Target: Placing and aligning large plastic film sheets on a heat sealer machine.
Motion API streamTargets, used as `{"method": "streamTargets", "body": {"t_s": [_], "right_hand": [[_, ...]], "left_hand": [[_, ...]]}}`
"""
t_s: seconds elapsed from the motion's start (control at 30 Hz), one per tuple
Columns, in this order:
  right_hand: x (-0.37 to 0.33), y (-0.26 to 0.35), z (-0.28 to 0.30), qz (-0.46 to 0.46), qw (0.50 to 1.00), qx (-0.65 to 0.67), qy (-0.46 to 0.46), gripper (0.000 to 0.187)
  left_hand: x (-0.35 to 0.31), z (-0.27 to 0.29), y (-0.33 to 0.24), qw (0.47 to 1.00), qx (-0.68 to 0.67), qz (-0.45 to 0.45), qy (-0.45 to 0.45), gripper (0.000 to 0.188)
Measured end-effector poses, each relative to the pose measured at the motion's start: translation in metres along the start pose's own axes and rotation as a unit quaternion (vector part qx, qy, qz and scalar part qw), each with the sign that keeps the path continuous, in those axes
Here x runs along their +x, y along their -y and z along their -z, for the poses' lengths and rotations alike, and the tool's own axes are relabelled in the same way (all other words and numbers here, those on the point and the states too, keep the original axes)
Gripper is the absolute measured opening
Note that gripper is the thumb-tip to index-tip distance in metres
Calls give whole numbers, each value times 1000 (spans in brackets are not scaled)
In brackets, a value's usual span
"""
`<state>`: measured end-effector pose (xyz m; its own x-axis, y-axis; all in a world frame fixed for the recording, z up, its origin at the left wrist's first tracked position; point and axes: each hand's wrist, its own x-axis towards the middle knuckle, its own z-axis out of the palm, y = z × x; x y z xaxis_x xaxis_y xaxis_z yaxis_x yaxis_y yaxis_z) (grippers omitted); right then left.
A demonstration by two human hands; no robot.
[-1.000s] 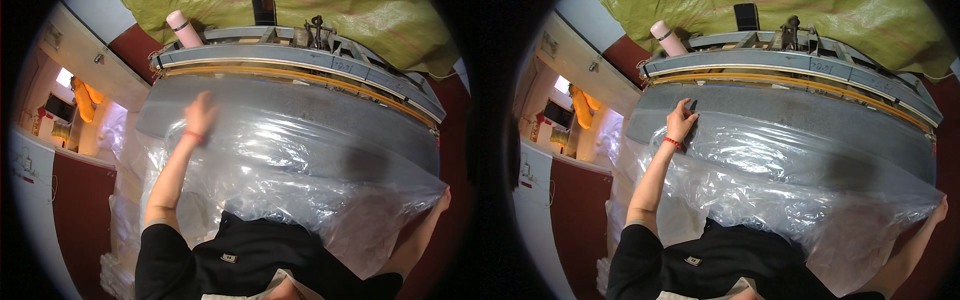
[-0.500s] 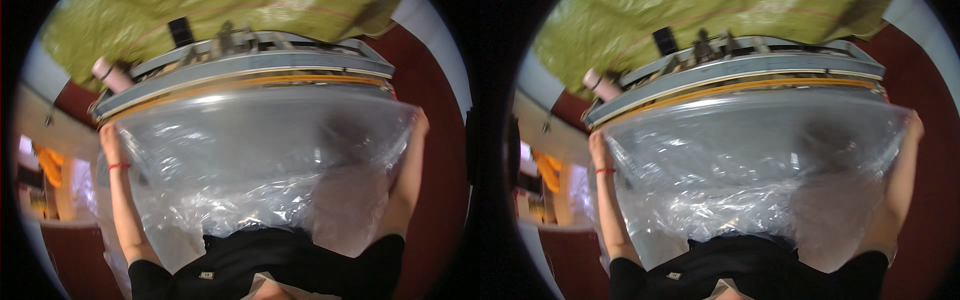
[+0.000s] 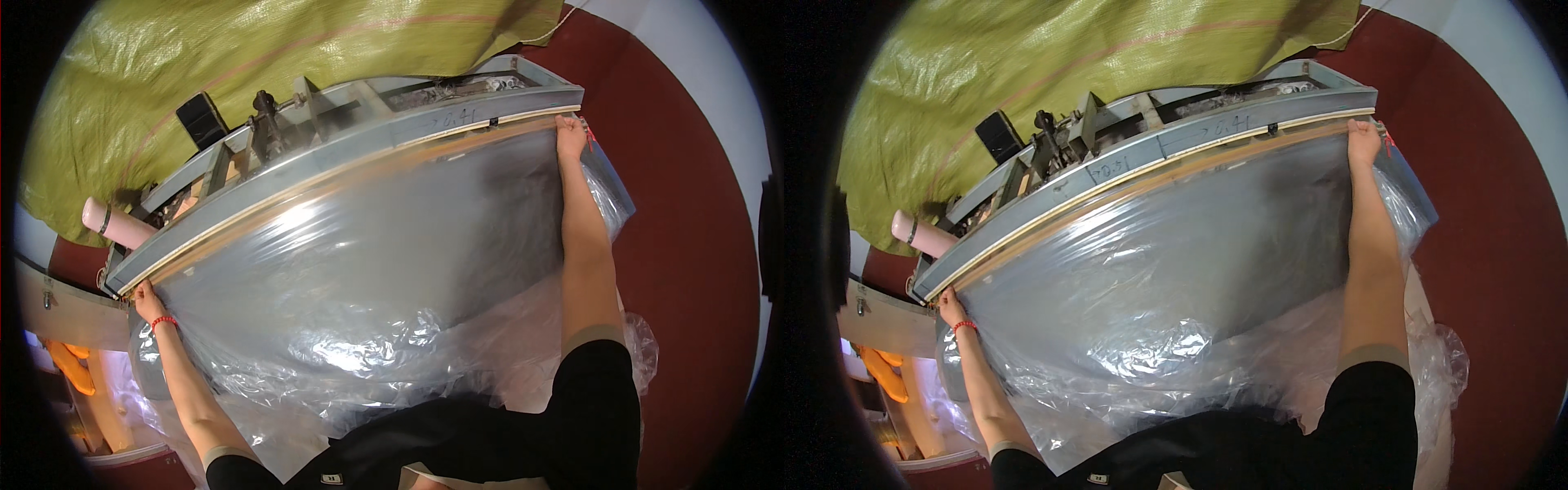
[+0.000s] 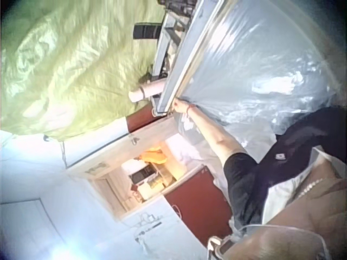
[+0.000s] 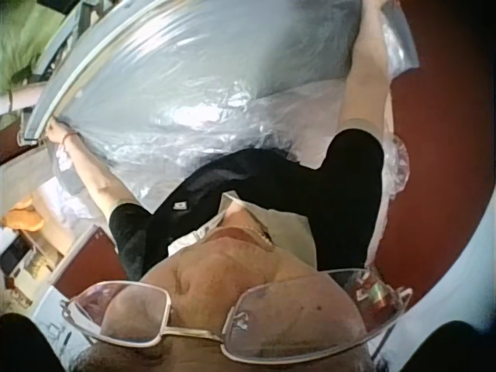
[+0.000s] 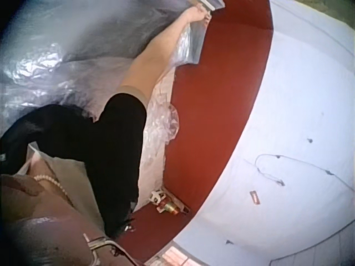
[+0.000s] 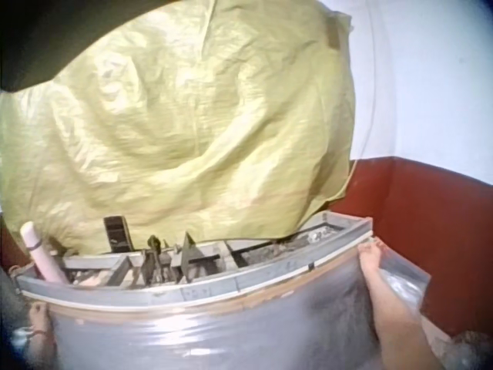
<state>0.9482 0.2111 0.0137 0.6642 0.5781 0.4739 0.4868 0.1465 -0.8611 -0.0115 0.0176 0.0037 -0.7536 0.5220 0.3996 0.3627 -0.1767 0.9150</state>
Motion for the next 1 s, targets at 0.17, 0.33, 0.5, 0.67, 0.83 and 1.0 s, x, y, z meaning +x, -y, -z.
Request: {"method": "streamTargets", "body": {"t_s": [0.17,0.33,0.5,0.67,0.83,1.0], "right_hand": [[-2,2,-3,74,973,-187,-112,13],[-7,23,6,-78,992,98,-34,17],[-8,17,16,-94,991,94,19,18],[-25,59,56,46,996,-8,77,25],[-26,75,121,56,989,-103,-93,23],[-87,209,90,268,947,-119,-128,30]], "left_hand": [[-4,-1,-6,998,41,-22,-34,21],[1,19,-6,997,-10,49,-51,19],[-1,14,-7,995,-65,70,-40,6],[-41,20,-75,991,24,65,112,8],[-103,35,-163,982,17,-5,187,9],[-152,46,-228,971,-68,-28,229,6]]}}
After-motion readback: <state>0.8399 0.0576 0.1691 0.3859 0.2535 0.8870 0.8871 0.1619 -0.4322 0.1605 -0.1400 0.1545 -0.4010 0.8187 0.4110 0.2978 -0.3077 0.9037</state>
